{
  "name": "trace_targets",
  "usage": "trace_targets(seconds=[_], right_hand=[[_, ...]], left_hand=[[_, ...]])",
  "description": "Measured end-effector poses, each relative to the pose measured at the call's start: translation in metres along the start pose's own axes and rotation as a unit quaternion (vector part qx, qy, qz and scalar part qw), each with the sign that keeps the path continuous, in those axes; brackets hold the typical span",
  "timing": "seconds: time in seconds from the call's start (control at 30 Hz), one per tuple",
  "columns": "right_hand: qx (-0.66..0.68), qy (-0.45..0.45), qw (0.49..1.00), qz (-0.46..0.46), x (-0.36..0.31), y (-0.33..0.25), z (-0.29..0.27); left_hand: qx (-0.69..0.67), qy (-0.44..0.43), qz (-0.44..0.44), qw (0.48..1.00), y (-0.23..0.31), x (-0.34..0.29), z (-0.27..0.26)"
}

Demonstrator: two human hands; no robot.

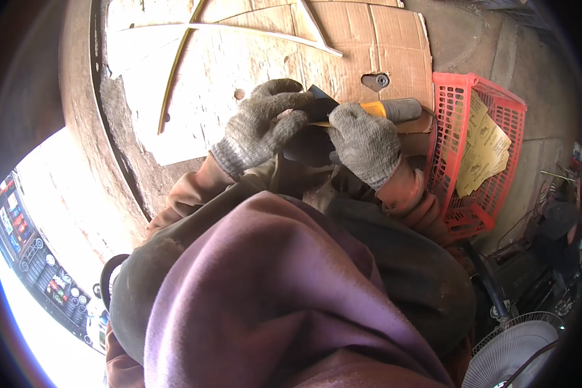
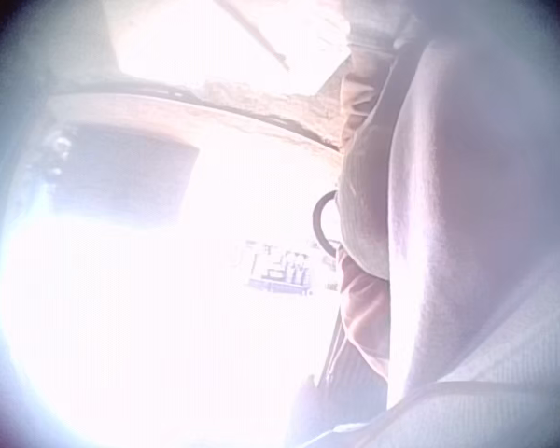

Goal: The person uses an angle grinder to sand and smooth the edges of metal components. They handle a metal frame and separate curved metal pieces, swapping between different grinding discs while holding the items in place.

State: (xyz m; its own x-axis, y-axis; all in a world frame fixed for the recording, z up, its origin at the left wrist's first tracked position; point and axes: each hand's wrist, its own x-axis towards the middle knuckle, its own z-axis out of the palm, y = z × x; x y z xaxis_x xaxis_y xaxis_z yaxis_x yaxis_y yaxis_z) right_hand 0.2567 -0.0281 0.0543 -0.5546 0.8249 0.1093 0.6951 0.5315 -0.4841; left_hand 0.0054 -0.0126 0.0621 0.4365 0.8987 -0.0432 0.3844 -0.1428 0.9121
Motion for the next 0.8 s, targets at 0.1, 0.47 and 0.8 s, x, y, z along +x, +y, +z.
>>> trace_targets(seconds=[0.1, 0.47, 0.8], right_hand=[[0.044, 0.007, 0.999, 0.026, 0.001, 0.002, -0.001], [0.124, 0.003, 0.985, 0.122, 0.004, 0.007, 0.004], [0.17, -0.067, 0.957, 0.226, 0.013, 0.018, 0.0]], left_hand=[[0.018, -0.081, -0.025, 0.996, -0.005, 0.013, -0.005], [-0.212, -0.148, -0.241, 0.935, -0.048, 0.062, -0.008], [-0.173, -0.173, -0.186, 0.951, -0.048, 0.063, -0.015]])
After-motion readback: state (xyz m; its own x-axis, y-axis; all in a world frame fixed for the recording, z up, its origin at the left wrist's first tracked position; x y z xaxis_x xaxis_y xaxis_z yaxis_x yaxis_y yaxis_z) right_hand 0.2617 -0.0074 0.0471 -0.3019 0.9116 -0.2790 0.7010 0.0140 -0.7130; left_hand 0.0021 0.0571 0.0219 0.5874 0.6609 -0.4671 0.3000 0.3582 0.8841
